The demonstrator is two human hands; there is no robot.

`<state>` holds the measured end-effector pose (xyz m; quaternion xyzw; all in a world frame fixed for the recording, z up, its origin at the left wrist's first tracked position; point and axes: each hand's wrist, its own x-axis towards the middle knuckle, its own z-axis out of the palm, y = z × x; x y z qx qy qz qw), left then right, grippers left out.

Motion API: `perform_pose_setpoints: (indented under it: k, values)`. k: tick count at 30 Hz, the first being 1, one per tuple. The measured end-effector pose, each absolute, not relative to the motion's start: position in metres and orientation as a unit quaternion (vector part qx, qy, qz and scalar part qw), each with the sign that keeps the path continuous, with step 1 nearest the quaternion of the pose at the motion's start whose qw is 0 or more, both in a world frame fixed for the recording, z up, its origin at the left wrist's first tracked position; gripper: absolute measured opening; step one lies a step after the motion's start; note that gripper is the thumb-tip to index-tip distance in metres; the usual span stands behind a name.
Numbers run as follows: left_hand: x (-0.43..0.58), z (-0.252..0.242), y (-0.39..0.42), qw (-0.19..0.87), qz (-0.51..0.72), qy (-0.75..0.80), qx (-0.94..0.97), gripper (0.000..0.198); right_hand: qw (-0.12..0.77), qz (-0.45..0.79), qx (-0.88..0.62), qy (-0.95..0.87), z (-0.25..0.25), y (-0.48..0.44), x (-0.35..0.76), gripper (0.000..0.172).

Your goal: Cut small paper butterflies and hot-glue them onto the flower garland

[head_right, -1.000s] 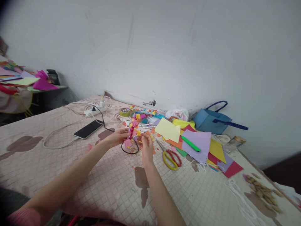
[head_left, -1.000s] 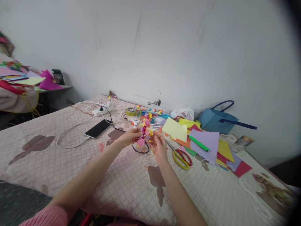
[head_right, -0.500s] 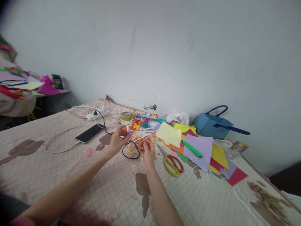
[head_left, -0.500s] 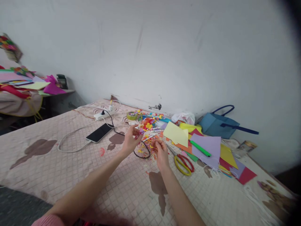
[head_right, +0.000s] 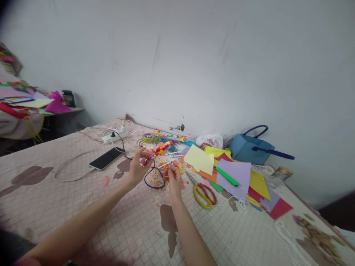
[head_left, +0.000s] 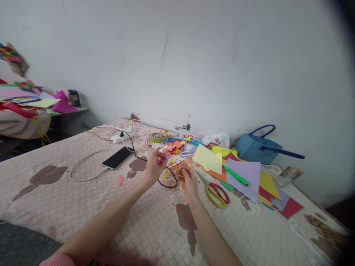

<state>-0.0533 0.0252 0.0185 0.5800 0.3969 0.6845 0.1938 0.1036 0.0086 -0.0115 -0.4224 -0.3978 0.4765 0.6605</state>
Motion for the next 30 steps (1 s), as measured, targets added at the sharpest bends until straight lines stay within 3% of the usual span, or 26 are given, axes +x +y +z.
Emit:
perform_pose_setpoints:
  k: [17,30]
  values:
    - [-0.05,0.017,0.023,0.327,0.678,0.351,0.558,0.046,0.7,0.421,-0.394,-0.421,0.013,0.016,0.115,0.015]
    - [-0.049,0.012,0.034,0.611,0.593,0.28,0.444,0.045,0.701,0.381,-0.404,-0.448,0.02,0.018,0.134,0.017]
